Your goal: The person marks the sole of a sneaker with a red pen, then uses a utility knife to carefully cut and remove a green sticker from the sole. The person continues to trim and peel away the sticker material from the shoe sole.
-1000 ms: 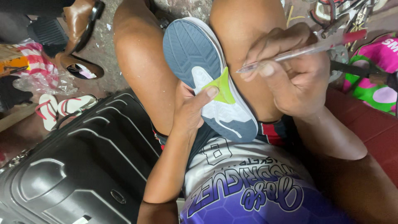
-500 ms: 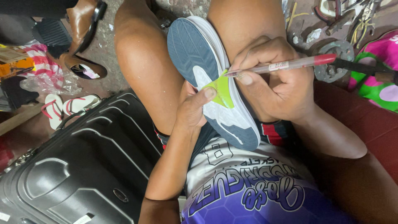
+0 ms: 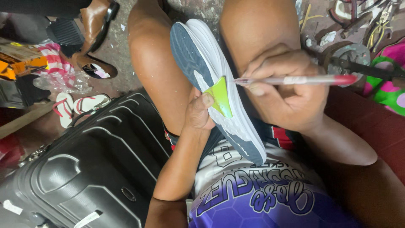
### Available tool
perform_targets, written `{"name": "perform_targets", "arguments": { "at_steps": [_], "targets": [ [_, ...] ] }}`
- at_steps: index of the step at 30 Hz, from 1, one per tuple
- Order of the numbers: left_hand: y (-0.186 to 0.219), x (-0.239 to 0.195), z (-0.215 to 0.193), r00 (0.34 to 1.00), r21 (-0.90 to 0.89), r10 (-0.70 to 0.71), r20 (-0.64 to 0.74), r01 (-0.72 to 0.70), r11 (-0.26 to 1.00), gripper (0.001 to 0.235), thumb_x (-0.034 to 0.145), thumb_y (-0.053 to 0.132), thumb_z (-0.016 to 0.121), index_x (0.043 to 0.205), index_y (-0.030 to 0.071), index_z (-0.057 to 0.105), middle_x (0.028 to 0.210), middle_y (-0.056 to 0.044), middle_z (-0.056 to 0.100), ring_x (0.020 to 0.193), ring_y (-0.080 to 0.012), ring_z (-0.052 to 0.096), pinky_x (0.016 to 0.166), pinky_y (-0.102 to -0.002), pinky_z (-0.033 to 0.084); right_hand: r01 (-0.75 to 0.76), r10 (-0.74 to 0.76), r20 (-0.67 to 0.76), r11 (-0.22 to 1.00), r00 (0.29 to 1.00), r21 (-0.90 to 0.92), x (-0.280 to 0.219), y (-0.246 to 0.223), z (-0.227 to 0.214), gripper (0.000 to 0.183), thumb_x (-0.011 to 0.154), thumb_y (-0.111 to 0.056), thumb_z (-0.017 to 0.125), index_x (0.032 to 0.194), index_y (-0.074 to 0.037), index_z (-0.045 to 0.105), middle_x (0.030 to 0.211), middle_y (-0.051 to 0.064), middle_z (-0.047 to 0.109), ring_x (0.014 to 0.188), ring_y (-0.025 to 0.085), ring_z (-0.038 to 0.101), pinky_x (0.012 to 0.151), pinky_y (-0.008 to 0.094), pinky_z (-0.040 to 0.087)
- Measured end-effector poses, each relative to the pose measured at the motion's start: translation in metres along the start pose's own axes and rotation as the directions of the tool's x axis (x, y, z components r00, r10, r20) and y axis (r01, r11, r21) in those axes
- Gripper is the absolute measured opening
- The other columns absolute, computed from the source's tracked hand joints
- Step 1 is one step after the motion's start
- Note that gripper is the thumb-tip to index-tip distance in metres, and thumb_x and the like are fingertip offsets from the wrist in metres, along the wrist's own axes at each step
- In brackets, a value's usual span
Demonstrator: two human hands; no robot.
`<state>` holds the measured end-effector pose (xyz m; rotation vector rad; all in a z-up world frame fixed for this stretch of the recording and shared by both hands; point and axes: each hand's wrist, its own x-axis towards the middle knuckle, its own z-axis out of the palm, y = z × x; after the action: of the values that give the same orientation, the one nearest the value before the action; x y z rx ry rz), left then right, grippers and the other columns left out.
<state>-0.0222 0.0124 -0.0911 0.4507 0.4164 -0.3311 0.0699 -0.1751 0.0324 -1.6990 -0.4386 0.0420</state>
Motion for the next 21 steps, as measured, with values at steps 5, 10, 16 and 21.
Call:
{"name": "perform_targets", "arguments": {
  "at_steps": [5,10,16,21],
  "targets": [
    [-0.004,0.000,-0.003,1.000,0.015,-0.004,0.008,0.004,1.000,0.090,0.077,0.030,0.091,0.150,0.001,0.046,0.134,-0.010,0.063,0.123,-0.0230,0.063,0.110,-0.039,0.051,-0.019,0.021,0.079,0.999,0.997,-0.034,0.001,-0.005,0.001,0.008,0.097,-0.004,0.065,0.098,0.004,0.063,0.095,0.018,0.070,0.089,0.020,0.065,0.074,0.027,0.054],
    [-0.006,-0.004,-0.011,0.998,-0.029,-0.022,0.061,0.024,0.999,0.086,0.079,0.033,0.092,0.147,-0.002,0.052,0.125,-0.012,0.067,0.118,-0.0244,0.066,0.107,-0.039,0.052,-0.075,0.075,0.013,0.945,0.997,0.319,0.002,-0.005,0.007,0.020,0.106,-0.013,0.065,0.111,0.003,0.053,0.109,0.010,0.067,0.095,0.010,0.068,0.082,0.021,0.060],
    [-0.008,-0.006,-0.005,0.998,-0.117,0.033,0.047,-0.027,0.993,0.087,0.078,0.034,0.092,0.147,-0.001,0.051,0.130,-0.011,0.066,0.120,-0.0252,0.066,0.109,-0.040,0.052,-0.004,0.009,0.100,0.998,0.995,-0.059,0.000,-0.017,0.007,0.008,0.098,-0.004,0.067,0.101,0.003,0.064,0.104,0.016,0.070,0.090,0.020,0.068,0.080,0.029,0.056],
    [-0.005,-0.003,0.003,0.995,-0.035,0.100,-0.012,-0.100,0.994,0.092,0.080,0.030,0.091,0.154,0.002,0.044,0.139,-0.010,0.061,0.128,-0.0247,0.061,0.114,-0.041,0.048,0.016,-0.015,0.058,1.000,0.998,-0.006,-0.008,-0.024,0.009,0.012,0.099,-0.006,0.066,0.099,0.004,0.060,0.101,0.018,0.068,0.096,0.025,0.068,0.082,0.032,0.057]
  ]
}}
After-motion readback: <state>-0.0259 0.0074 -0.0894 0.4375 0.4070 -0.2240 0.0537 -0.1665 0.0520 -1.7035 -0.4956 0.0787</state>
